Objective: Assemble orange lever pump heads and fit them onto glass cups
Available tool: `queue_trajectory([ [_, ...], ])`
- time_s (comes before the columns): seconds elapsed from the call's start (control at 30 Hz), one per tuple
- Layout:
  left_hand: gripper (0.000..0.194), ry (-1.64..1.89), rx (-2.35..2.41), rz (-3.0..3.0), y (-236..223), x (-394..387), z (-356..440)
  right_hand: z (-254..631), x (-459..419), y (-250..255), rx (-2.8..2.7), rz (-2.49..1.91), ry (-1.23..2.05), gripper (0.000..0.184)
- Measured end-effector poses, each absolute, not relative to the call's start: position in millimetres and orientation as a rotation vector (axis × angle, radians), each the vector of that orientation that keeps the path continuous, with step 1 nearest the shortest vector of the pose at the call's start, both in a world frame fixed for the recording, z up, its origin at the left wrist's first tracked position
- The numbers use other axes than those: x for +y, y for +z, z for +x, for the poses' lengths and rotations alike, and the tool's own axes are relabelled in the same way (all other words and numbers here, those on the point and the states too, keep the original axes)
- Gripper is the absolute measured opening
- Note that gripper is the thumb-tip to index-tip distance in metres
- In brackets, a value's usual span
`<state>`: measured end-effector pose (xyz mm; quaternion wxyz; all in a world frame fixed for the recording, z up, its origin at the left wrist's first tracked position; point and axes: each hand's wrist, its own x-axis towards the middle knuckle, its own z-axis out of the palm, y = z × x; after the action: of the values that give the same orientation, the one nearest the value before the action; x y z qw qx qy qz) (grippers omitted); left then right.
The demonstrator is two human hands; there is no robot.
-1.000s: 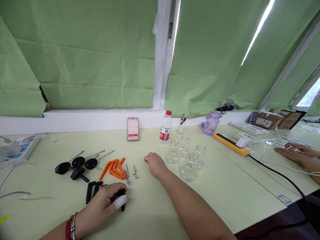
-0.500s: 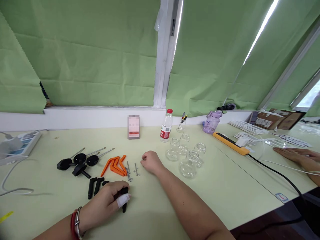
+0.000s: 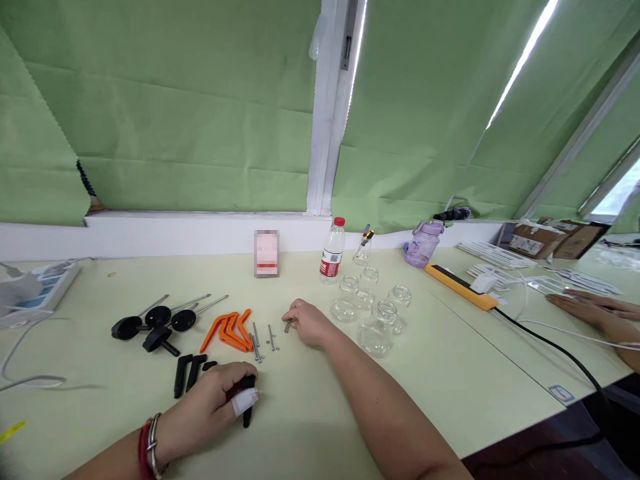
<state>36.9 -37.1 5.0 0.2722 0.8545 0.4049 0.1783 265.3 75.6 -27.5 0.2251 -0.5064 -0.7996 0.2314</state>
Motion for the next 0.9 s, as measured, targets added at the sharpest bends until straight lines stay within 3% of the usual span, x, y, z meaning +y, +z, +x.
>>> queue_trajectory([
  [0.43, 0.020, 0.452, 1.081, 2.323, 7, -36, 38, 274, 73, -27, -2.274, -1.314, 0.573, 0.014],
  [0.9, 0.019, 0.450, 1.076, 2.343, 8, -37, 39, 265, 60, -19, -2.436, -1.346, 0.413, 0.009],
])
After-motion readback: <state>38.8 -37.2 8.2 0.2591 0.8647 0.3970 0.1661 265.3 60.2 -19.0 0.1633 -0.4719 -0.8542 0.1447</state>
